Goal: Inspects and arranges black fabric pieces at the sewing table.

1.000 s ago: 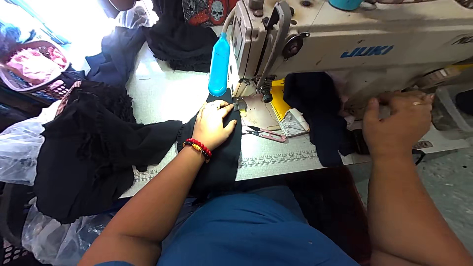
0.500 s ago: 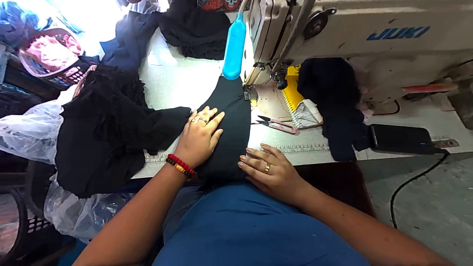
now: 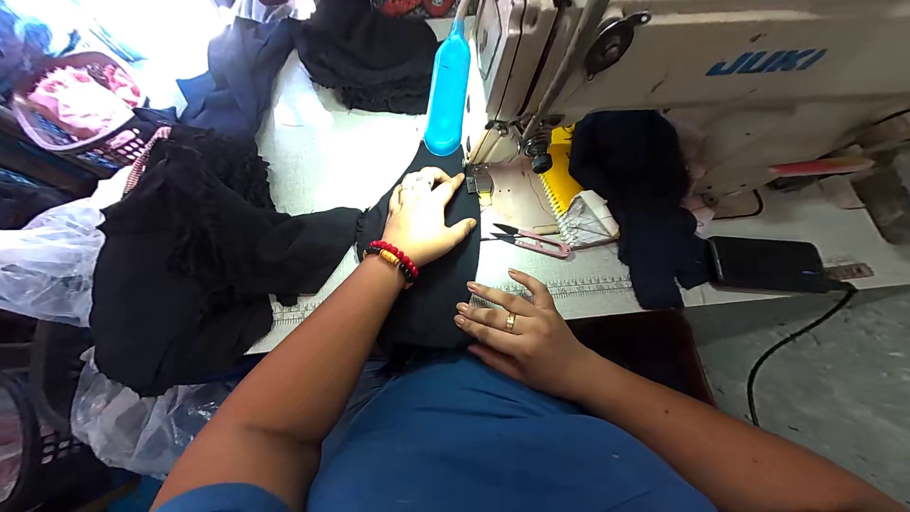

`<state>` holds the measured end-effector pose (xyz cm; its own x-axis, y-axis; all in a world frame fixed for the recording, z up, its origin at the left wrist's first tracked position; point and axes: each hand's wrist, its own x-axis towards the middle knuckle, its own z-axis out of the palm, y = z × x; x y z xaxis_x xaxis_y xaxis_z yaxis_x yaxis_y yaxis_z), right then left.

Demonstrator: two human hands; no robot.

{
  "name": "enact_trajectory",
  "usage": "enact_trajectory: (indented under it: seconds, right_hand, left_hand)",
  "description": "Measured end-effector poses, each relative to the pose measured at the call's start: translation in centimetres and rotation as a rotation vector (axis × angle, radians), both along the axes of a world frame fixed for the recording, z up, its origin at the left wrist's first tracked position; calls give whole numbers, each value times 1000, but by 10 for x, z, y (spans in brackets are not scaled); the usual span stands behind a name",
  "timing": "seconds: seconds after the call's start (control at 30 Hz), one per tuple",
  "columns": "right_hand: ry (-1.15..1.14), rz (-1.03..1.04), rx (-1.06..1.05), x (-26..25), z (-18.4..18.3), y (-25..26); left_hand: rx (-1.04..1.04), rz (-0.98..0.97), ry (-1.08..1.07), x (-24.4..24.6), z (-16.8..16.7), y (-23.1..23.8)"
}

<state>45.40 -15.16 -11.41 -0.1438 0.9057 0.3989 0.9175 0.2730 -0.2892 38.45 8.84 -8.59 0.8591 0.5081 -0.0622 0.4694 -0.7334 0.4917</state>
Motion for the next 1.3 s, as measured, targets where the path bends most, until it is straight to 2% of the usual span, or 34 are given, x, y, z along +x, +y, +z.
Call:
enact_trajectory:
  seconds: [0.4,0.53,0.83,1.2,1.3]
  right_hand:
    - [1,-38,-28,21,4,12]
    - [10,-32,-59,31,7,18]
    - [-11,-49,-79,47,12,33]
    - [1,-102,-90,56,11,46]
    - [2,-177,-88,63,16,45]
  left_hand:
    - [35,-20,49,1,3,5]
    - [70,-32,-31,0,-5,8]
    - [71,-55,-10,-1,-5,10]
    - [116,-126,16,-4,-3,15]
    - [118,-123,7,-2,-4,20]
